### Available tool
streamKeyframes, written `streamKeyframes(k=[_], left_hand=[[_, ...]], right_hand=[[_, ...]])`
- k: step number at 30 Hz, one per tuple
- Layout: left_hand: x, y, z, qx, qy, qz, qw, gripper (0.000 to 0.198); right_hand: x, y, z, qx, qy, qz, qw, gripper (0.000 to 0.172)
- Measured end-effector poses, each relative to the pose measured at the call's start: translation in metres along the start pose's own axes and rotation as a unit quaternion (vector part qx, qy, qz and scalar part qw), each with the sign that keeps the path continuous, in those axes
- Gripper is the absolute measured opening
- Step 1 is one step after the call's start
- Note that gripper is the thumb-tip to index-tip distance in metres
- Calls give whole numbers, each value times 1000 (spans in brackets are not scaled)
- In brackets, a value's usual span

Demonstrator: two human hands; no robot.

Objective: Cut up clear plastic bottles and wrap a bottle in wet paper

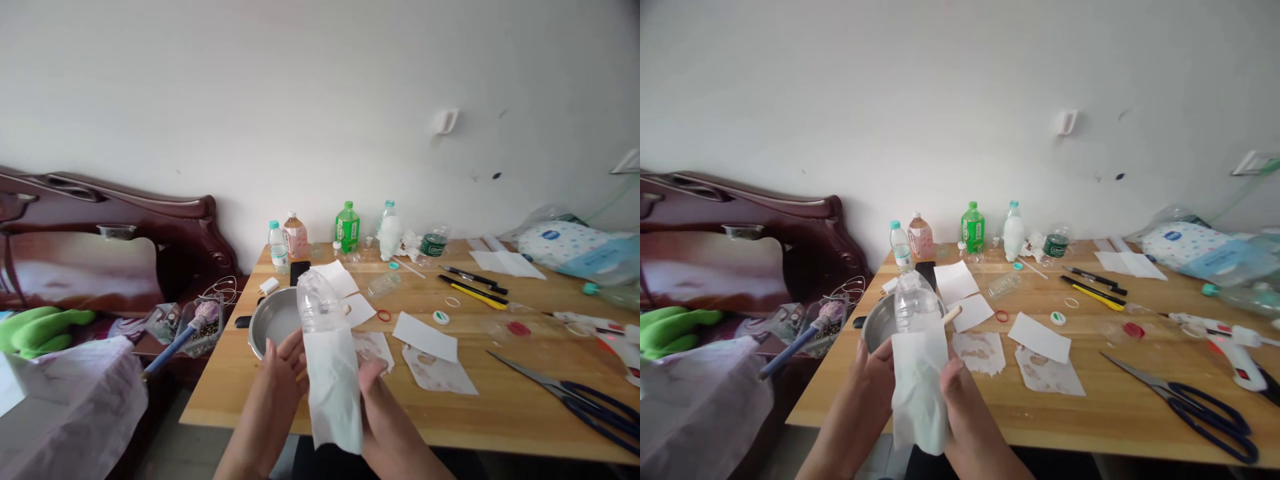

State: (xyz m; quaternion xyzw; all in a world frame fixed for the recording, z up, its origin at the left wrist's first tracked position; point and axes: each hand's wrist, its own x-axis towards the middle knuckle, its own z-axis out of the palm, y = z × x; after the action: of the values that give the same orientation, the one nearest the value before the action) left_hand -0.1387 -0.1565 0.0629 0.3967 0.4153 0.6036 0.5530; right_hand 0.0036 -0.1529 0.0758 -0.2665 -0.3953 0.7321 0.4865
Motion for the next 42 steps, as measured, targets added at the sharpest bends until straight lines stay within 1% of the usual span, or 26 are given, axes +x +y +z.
streamKeyframes(k=[1, 2, 3, 5, 7, 8, 10, 12, 14, 17, 18, 20, 23, 27, 31, 35, 36, 38, 40, 41, 42], left_hand=[[-1, 5, -1, -30, -9, -22, 999, 72], [-2, 9, -1, -71, -22, -48, 996, 70], [-5, 12, 0, -114, -35, -74, 990, 70], [-11, 13, 0, -182, -57, -109, 976, 70], [-17, 9, -3, -209, -73, -108, 969, 72], [-18, 6, -5, -209, -82, -99, 969, 73], [-19, 2, -12, -197, -101, -82, 972, 76], [-18, -1, -17, -172, -118, -81, 975, 78], [-17, -1, -20, -151, -141, -97, 974, 76], [-16, -1, -19, -122, -186, -129, 967, 58], [-16, -1, -18, -112, -201, -141, 963, 56], [-17, -1, -17, -92, -216, -163, 958, 57], [-18, -4, -18, -68, -209, -186, 958, 53], [-18, -13, -24, -72, -190, -187, 961, 51], [-16, -22, -25, -92, -166, -163, 968, 56], [-19, -22, -21, -119, -179, -146, 966, 67], [-21, -21, -20, -125, -173, -144, 966, 70], [-26, -17, -18, -138, -143, -136, 971, 75], [-31, -14, -17, -160, -106, -126, 973, 74], [-32, -13, -17, -176, -90, -121, 973, 72], [-34, -12, -17, -194, -76, -116, 971, 70]], right_hand=[[-1, 0, -1, 64, -19, 62, 996, 79], [-1, 0, -1, 125, -44, 121, 984, 80], [0, 1, -2, 166, -70, 166, 970, 83], [2, 6, -3, 218, -126, 225, 941, 91], [4, 15, -5, 249, -166, 259, 919, 95], [4, 20, -7, 260, -172, 271, 911, 97], [3, 29, -12, 272, -170, 288, 902, 102], [0, 34, -14, 275, -165, 294, 900, 105], [-3, 35, -14, 277, -161, 277, 906, 100], [-4, 33, -9, 278, -168, 242, 914, 88], [-4, 33, -7, 272, -172, 240, 916, 86], [-3, 35, -5, 259, -167, 240, 921, 87], [-4, 41, -8, 244, -148, 242, 927, 92], [-5, 44, -16, 219, -157, 264, 926, 98], [-6, 42, -19, 203, -152, 273, 928, 106], [-10, 41, -20, 187, -122, 290, 931, 107], [-11, 40, -20, 183, -116, 291, 932, 105], [-15, 38, -21, 176, -114, 290, 934, 102], [-21, 35, -21, 160, -108, 289, 938, 100], [-24, 34, -21, 139, -95, 286, 943, 99], [-29, 31, -22, 106, -69, 272, 954, 96]])
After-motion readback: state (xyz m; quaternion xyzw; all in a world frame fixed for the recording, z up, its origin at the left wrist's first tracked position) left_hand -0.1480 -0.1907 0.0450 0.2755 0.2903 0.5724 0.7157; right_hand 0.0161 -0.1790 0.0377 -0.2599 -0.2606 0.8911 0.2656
